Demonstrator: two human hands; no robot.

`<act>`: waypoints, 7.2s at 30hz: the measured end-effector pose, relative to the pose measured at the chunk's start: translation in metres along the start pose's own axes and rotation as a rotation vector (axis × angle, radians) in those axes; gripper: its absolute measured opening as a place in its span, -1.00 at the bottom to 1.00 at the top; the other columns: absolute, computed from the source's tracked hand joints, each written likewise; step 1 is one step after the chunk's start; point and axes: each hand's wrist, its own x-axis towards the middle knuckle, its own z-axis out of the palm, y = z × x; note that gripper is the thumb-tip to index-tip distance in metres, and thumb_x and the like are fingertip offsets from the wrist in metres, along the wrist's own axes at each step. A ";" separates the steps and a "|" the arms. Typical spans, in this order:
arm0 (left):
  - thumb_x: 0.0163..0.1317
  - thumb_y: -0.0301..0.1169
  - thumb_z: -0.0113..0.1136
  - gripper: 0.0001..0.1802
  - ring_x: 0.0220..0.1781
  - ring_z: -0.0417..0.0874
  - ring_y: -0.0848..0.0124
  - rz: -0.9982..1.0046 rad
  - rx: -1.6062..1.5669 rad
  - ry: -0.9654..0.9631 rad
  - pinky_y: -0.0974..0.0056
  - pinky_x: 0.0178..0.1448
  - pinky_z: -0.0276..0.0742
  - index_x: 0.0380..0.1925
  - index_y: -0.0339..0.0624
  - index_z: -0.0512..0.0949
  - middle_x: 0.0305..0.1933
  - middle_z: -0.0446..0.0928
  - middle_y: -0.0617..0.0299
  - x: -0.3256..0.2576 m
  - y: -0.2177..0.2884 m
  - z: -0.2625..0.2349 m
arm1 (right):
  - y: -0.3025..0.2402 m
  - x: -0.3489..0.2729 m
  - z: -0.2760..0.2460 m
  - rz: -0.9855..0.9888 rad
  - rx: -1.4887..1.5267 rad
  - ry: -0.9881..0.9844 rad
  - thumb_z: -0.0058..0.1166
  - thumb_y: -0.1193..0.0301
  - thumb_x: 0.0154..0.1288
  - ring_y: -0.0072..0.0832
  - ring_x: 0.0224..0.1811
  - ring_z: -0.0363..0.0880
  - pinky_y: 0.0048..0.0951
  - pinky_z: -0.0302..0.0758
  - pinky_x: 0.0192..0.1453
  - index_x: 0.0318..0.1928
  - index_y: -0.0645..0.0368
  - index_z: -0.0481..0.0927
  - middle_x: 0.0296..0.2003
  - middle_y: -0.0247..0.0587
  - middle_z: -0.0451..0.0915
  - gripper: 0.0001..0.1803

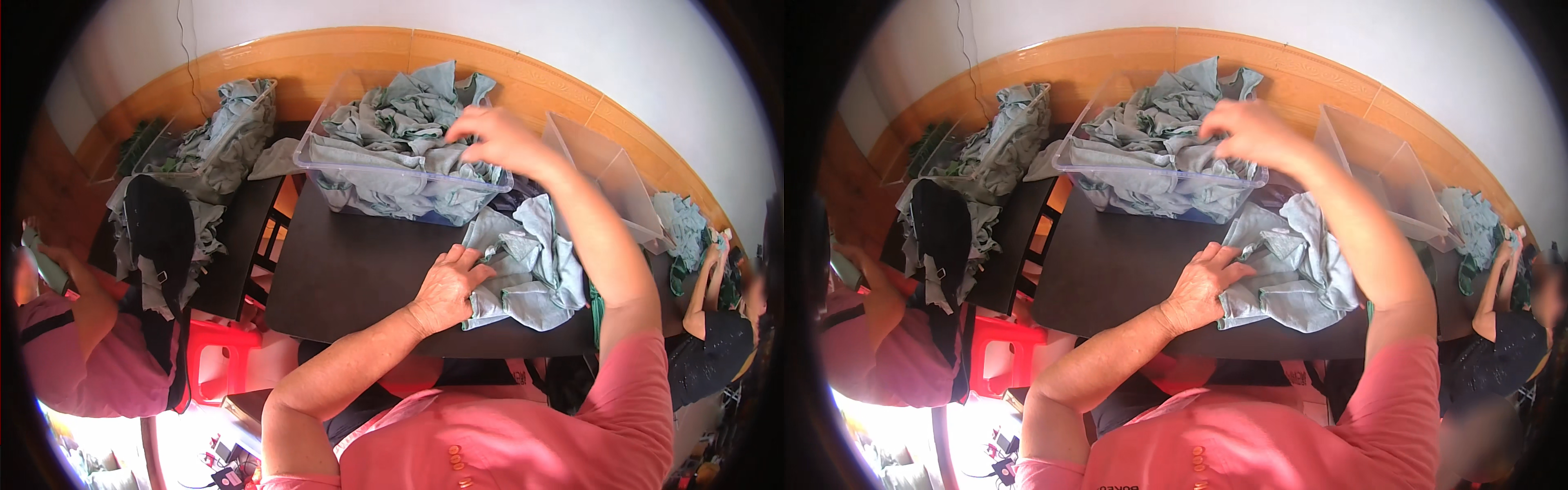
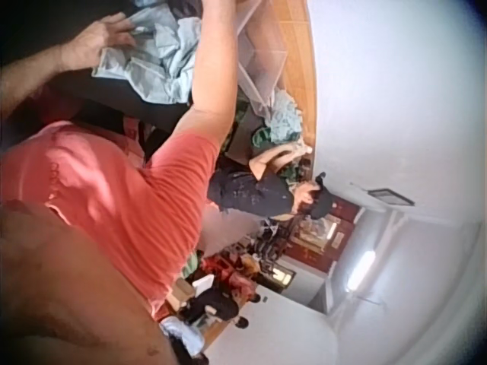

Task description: The person folds green fabric pieces one by one at a table. They pick up each piece, align the edges, and fold it into a smaller square, stacking the finished pieces to the right. A second person is visible in the background performing a similar task.

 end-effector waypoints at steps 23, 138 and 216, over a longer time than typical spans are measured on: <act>-0.17 -0.24 0.37 -0.49 0.03 0.46 0.03 0.003 -0.009 0.005 0.05 0.11 0.44 -0.11 -0.07 0.62 0.03 0.47 0.01 -0.001 -0.002 -0.002 | -0.002 0.011 0.011 0.123 -0.055 0.239 0.19 0.50 0.06 -0.33 -0.08 0.58 -0.34 0.48 0.05 -0.08 0.15 0.63 -0.21 -0.21 0.61 -0.66; -0.10 -0.14 0.44 -0.43 0.16 0.40 0.22 0.086 -0.023 -0.170 0.06 0.10 0.26 0.01 0.15 0.57 0.28 0.42 0.39 0.003 0.011 -0.010 | 0.058 -0.001 -0.082 0.269 0.630 0.616 0.13 0.47 0.13 -0.54 -0.34 0.57 -0.48 0.46 -0.15 -0.32 0.35 0.67 -0.40 -0.26 0.65 -0.82; 0.02 -0.06 0.39 -0.11 0.16 0.46 0.11 -0.331 -0.408 0.115 0.07 0.18 0.45 0.33 -0.11 0.26 0.13 0.43 -0.01 0.004 -0.001 -0.016 | -0.052 -0.055 -0.020 -0.285 0.008 0.188 0.31 0.42 -0.11 -0.21 0.06 0.50 -0.24 0.38 0.20 -0.10 -0.07 0.68 -0.07 -0.31 0.53 -0.57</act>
